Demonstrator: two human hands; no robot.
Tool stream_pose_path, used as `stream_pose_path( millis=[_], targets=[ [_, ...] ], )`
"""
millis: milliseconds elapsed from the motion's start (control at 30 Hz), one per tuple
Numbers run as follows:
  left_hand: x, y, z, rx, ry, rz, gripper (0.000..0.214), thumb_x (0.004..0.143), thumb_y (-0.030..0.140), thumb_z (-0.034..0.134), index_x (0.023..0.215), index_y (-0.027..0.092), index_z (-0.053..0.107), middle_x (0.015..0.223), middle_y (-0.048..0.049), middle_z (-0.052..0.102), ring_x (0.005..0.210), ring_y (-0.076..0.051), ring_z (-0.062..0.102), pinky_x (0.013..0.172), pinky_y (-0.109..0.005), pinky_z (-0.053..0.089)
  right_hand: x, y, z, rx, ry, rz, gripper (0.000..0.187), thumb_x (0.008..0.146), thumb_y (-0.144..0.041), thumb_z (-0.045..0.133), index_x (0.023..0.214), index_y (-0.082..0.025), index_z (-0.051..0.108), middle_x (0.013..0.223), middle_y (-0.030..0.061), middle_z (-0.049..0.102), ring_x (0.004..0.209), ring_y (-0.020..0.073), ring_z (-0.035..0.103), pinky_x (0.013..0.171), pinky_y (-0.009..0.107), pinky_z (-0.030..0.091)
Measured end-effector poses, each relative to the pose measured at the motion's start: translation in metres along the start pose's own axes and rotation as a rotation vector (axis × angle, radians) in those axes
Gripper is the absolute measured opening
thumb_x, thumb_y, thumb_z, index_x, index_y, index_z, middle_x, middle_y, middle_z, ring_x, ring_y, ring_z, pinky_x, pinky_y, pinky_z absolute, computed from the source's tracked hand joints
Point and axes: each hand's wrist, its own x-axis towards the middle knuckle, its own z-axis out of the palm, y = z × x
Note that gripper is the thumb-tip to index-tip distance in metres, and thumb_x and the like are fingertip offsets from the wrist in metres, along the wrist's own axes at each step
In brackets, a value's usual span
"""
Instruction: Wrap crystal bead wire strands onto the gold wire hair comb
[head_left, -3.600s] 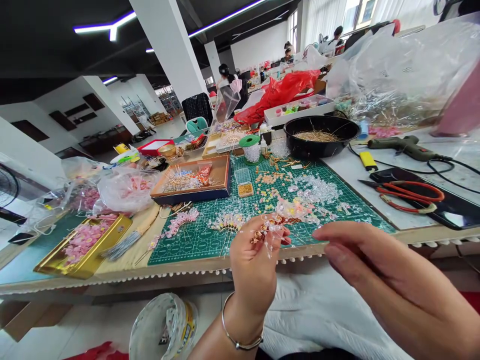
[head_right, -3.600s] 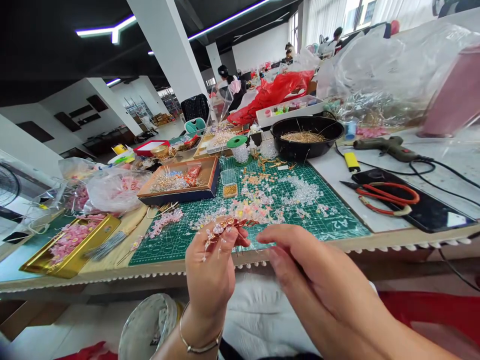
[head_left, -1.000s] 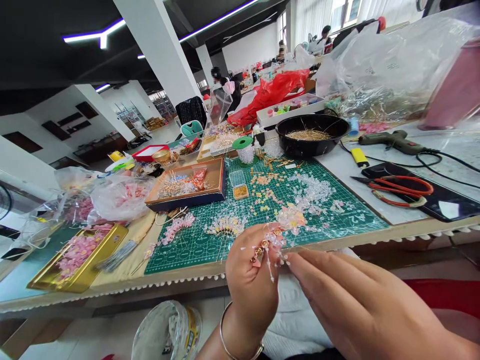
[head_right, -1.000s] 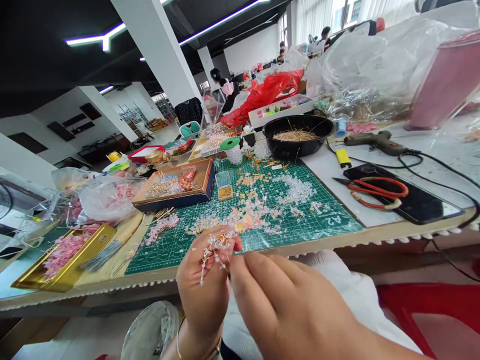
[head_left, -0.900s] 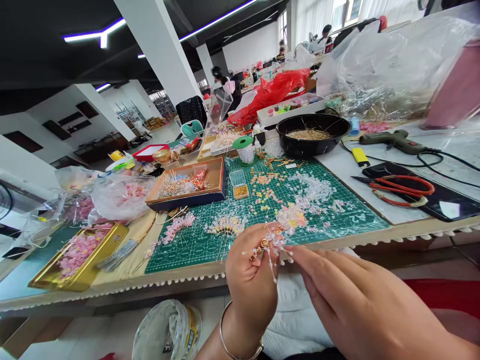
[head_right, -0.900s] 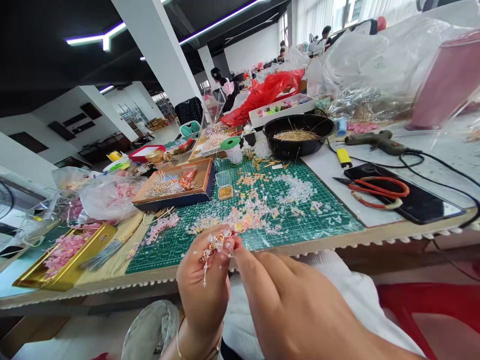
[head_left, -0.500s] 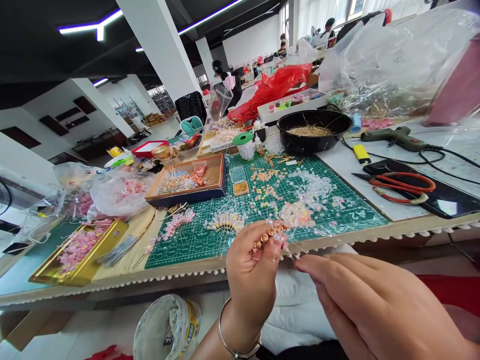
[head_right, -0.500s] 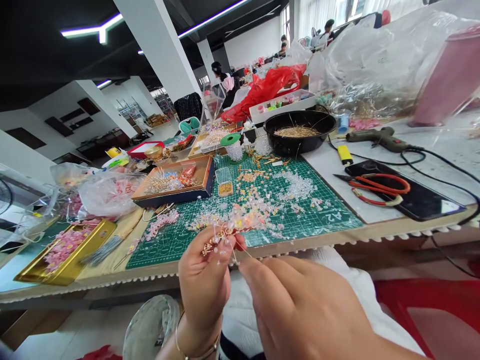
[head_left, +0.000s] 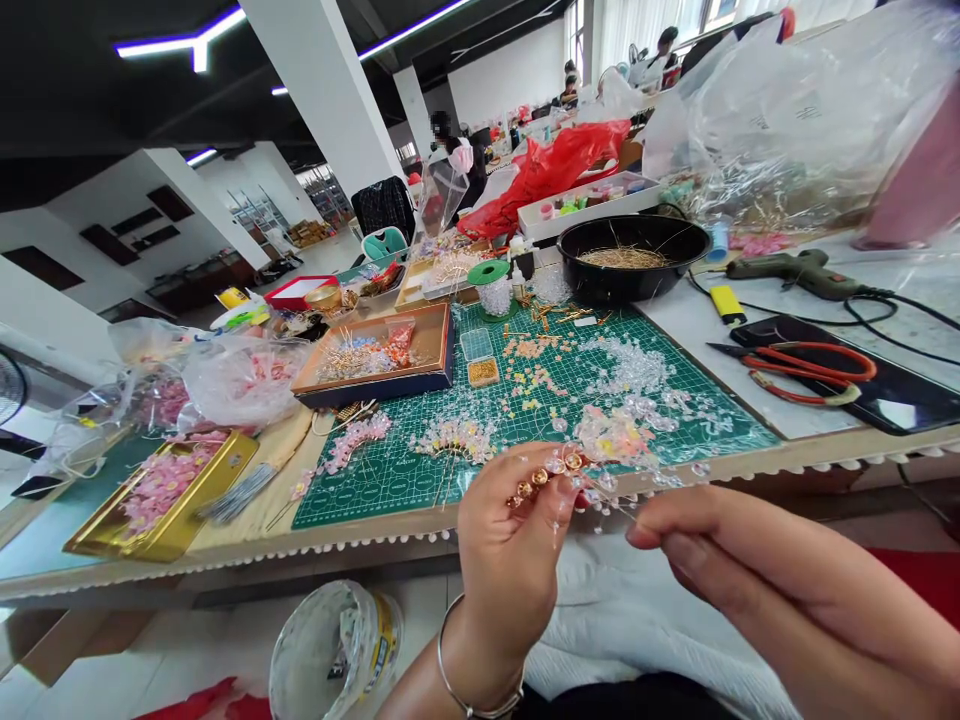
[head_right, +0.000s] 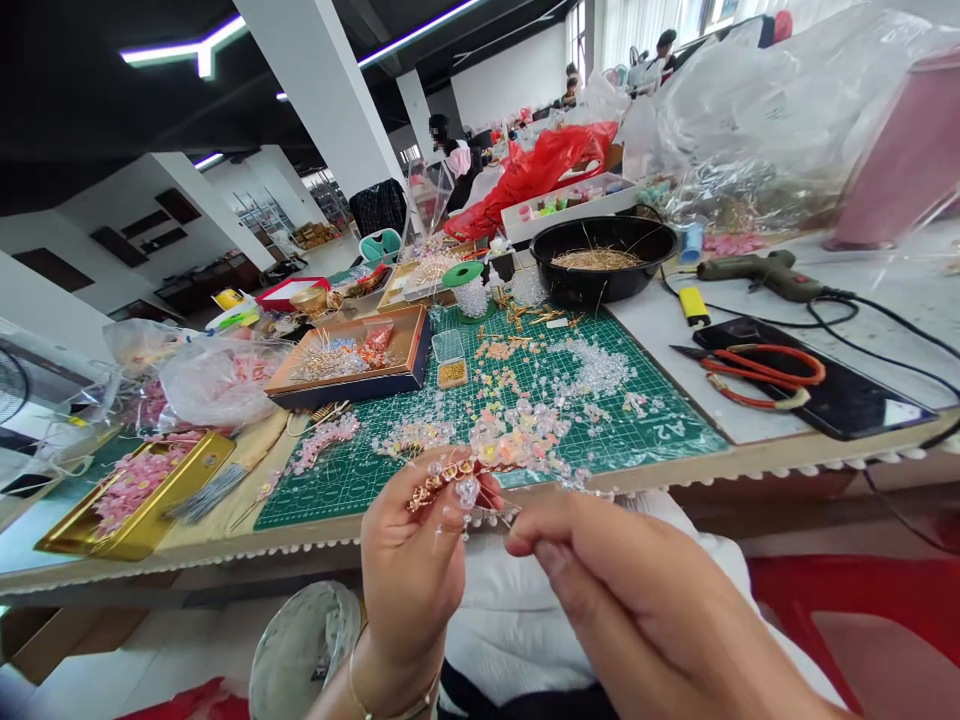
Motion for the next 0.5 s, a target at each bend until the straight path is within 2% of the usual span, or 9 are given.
stream_pose_path(
  millis=[100, 267, 333, 500],
  targets=[
    [-0.001, 0.002, 0.003, -0.062, -0.024, -0.027, 0.017, 0.093, 0.022, 0.064, 0.104, 0.029, 0.075, 0.094, -0.0033, 0.071, 0.071, -0.012, 0.067, 0.065, -0.027, 0.060, 0.000, 0.001, -0.002, 0.017, 0.004, 0.044, 0.017, 0.096, -0.018, 0.048, 0.099, -0.029, 0.061, 0.088, -0.0062, 0.074, 0.073, 0.0099, 0.072, 0.055, 0.009, 0.055],
    [0.002, 0.004, 0.006, -0.108, -0.003, -0.062, 0.013, 0.091, 0.023, 0.067, 0.100, 0.025, 0.075, 0.094, -0.0040, 0.071, 0.073, -0.013, 0.068, 0.065, -0.026, 0.061, -0.006, -0.003, 0.002, 0.006, 0.043, -0.074, 0.027, 0.089, -0.010, 0.045, 0.101, -0.028, 0.060, 0.081, -0.0050, 0.074, 0.064, 0.0118, 0.070, 0.059, 0.017, 0.058],
    [0.004, 0.004, 0.005, -0.123, 0.026, -0.108, 0.011, 0.091, 0.025, 0.067, 0.098, 0.022, 0.074, 0.089, -0.0045, 0.072, 0.068, -0.013, 0.068, 0.063, -0.026, 0.061, -0.012, -0.004, 0.003, 0.028, 0.013, -0.111, 0.030, 0.087, -0.006, 0.043, 0.102, -0.027, 0.059, 0.078, -0.0038, 0.072, 0.061, 0.0120, 0.069, 0.058, 0.018, 0.057],
    [0.009, 0.002, -0.001, -0.087, 0.075, -0.136, 0.012, 0.090, 0.028, 0.068, 0.096, 0.019, 0.073, 0.083, -0.0041, 0.072, 0.066, -0.013, 0.068, 0.062, -0.026, 0.062, -0.023, 0.002, -0.001, -0.154, -0.042, -0.124, 0.028, 0.089, -0.012, 0.050, 0.111, -0.025, 0.060, 0.093, 0.0002, 0.073, 0.080, 0.0147, 0.072, 0.064, 0.018, 0.059]
  ],
)
